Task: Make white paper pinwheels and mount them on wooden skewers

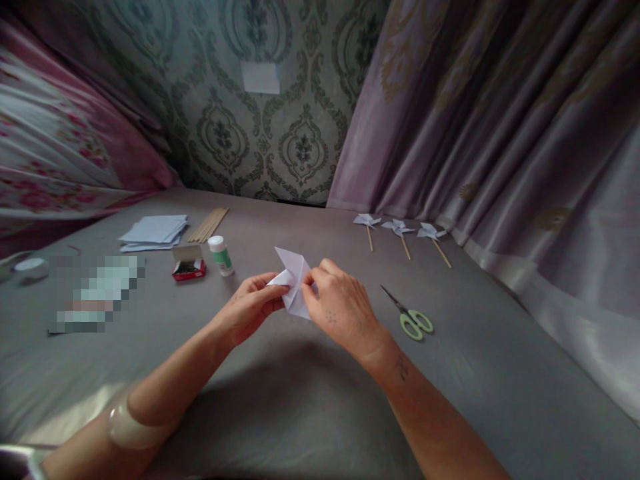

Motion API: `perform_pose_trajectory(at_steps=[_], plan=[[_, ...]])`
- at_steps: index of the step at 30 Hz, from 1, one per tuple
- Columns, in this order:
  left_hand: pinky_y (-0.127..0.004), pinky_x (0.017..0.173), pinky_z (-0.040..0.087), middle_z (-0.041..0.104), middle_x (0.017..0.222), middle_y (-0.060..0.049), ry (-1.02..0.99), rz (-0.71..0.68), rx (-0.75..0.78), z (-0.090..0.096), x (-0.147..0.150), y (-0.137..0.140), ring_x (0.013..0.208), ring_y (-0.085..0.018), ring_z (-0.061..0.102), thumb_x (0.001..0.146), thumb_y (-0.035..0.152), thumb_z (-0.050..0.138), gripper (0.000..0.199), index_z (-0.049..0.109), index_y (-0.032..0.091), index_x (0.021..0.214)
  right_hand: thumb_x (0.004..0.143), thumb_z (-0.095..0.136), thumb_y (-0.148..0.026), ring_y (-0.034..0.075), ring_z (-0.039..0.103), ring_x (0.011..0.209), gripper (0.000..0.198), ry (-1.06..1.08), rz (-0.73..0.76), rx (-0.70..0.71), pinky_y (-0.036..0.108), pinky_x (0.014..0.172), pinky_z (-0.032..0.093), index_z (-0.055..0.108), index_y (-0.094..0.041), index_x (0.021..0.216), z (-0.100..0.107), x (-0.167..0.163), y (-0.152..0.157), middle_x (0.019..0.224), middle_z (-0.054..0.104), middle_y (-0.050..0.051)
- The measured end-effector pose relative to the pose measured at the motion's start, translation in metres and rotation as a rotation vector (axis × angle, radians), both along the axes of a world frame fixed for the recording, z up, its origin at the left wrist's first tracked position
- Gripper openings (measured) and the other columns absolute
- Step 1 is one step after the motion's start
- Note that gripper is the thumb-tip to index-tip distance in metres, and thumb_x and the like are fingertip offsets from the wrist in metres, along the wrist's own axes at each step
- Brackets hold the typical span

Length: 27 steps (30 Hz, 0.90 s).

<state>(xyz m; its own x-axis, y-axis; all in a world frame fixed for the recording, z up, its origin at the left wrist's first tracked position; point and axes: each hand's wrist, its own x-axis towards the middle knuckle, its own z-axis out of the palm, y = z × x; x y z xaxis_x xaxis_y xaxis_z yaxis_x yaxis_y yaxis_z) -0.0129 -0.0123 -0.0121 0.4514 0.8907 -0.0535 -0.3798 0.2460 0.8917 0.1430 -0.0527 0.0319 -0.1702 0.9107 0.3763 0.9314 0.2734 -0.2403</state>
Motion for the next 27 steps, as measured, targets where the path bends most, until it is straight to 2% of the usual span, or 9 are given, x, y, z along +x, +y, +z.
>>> perform_pose_trajectory(at_steps=[7,27], plan=[[-0.026,0.07,0.045,0.068,0.075,-0.005,0.055,0.066,0.014,-0.0025,0.0007,-0.0005,0.068,-0.013,0.058,0.058,0.023,0.079,0.027,0.071,0.01,0.08,0.087,0.055,-0.024,0.015,0.058,0.069,0.013,-0.003,-0.013,0.006,0.028,0.064,0.039,0.065,-0.019,0.082,-0.0018,-0.0019,0.0004,0.085,0.063,0.004],[-0.024,0.062,0.039,0.065,0.067,-0.002,0.165,0.178,0.028,-0.0049,0.0035,-0.0016,0.061,-0.012,0.055,0.056,0.024,0.074,0.025,0.069,0.011,0.077,0.084,0.056,-0.02,0.017,0.062,0.074,0.011,-0.017,-0.043,0.031,0.028,0.063,0.04,0.067,-0.02,0.082,-0.0077,-0.0098,0.0018,0.086,0.065,0.005]])
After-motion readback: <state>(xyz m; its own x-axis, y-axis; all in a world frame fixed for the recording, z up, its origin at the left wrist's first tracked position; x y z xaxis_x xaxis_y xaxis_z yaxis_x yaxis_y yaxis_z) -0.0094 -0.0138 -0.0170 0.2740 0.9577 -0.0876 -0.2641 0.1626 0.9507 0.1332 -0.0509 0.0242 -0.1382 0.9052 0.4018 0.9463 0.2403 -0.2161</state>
